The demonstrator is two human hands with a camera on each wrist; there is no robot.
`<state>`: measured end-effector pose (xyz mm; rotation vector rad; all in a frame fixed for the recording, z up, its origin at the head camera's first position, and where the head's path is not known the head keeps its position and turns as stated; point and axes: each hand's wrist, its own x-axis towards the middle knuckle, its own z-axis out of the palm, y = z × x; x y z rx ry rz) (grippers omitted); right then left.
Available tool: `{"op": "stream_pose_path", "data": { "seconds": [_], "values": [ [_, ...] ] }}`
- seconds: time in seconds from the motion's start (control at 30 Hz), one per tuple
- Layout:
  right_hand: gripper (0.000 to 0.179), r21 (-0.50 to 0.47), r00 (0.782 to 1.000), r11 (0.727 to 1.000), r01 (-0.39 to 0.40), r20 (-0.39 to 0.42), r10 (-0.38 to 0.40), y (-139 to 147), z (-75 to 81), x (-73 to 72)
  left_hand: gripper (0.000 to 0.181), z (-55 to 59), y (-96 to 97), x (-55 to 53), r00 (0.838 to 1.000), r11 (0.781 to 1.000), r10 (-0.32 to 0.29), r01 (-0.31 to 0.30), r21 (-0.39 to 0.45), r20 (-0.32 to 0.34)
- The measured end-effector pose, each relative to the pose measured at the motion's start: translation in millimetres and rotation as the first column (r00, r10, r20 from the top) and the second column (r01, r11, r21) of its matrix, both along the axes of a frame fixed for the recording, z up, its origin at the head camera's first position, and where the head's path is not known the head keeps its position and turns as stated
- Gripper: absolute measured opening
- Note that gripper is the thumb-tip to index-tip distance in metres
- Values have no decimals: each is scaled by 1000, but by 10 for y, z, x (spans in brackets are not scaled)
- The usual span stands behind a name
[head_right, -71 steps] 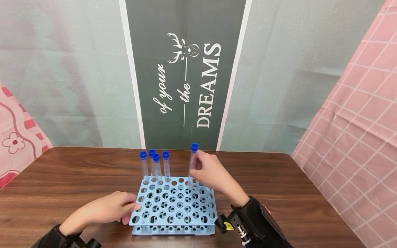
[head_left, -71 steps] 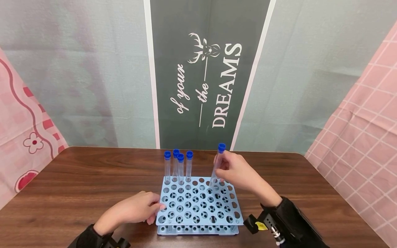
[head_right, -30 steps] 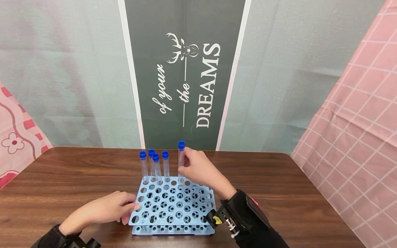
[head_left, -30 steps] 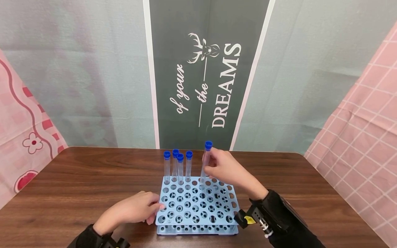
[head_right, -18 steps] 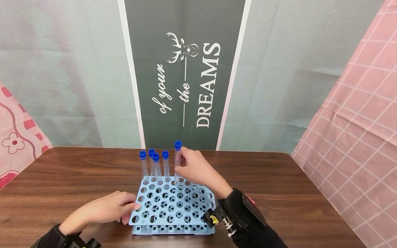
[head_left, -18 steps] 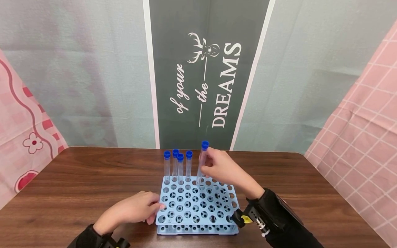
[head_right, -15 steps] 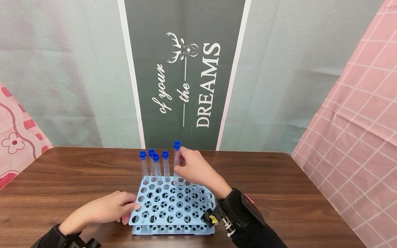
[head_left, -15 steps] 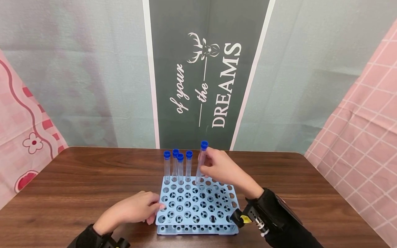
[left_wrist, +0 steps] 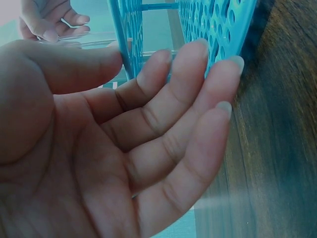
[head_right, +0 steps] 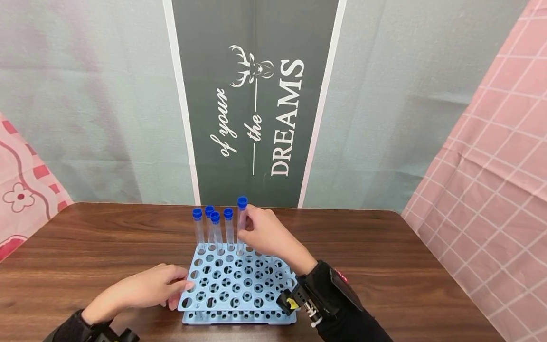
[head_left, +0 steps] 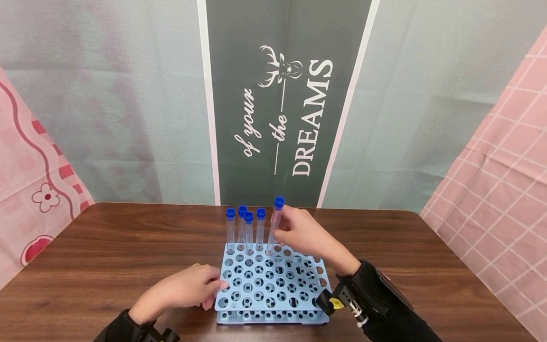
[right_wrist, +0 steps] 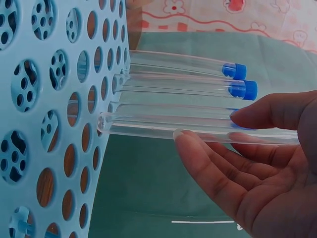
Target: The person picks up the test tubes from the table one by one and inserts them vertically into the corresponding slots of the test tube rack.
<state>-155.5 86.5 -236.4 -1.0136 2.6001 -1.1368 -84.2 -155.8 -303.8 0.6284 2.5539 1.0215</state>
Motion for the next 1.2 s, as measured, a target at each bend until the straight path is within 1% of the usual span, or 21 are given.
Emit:
{"op": "stream_pose_path", "data": {
  "seconds": [0.2, 0.63, 0.97, 1.2],
  "values": [
    [4, 10, 1000, 1000, 1, -7, 0, 0, -17, 2, 28, 0, 0, 0, 1000, 1000, 0, 0, -1, -1],
    [4, -18, 1000, 1000, -2, 16, 2, 13, -49, -5, 27, -3, 3, -4, 1000, 1000, -2, 2, 12, 6],
    [4, -2, 1000, 1000, -7, -13, 7, 4, -95, -22, 28, -11, 0, -6, 1000, 1000, -6, 6, 12, -4],
    [4, -1, 1000, 1000, -4, 7, 4, -1, -130, -25, 27, -15, 0, -7, 1000, 1000, -3, 3, 14, -4]
  ]
}}
